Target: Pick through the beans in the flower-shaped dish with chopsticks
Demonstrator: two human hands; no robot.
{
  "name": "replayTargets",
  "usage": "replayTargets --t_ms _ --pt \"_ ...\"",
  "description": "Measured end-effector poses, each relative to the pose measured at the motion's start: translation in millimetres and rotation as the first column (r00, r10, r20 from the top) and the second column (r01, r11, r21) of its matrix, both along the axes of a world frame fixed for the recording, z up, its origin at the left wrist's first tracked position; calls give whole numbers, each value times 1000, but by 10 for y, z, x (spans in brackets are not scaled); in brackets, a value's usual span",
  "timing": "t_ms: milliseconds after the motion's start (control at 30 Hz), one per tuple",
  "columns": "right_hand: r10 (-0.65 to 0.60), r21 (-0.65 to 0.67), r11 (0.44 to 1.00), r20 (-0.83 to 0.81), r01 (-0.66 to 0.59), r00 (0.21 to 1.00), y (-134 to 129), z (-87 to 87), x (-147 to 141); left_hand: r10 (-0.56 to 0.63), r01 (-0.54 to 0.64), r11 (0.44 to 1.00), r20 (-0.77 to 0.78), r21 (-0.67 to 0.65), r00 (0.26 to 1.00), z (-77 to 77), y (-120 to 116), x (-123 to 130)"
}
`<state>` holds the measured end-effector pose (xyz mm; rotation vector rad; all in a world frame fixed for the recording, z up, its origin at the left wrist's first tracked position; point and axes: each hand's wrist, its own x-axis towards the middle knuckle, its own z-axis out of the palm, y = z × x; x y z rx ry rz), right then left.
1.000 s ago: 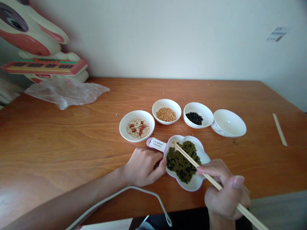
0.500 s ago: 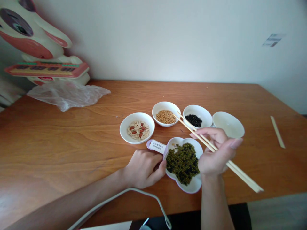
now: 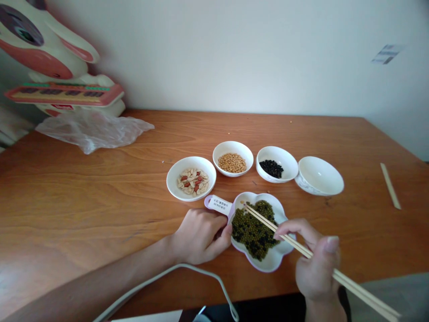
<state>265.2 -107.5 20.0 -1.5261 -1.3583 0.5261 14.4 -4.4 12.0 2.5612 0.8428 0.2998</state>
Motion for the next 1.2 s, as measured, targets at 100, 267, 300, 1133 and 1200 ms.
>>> replayTargets --t_ms 100,267,300,1133,1200 --pt "-5 -18 1000 -14 5 1000 38 -1 -104 4 -4 1000 -9 -6 1000 3 1 1" --pt "-18 -5 1000 -15 18 1000 41 38 -207 -5 4 1000 8 16 1000 -4 3 0" --pt "-26 0 1000 -6 26 1000 35 36 -207 -3 3 1000 11 19 1000 -7 2 0" --pt "-118 33 992 -89 122 989 -54 0 -229 -9 9 1000 -10 -12 1000 -12 0 -8" --pt "-128 59 989 -110 135 986 -46 -1 -261 -8 8 1000 -12 -13 1000 -23 0 -11"
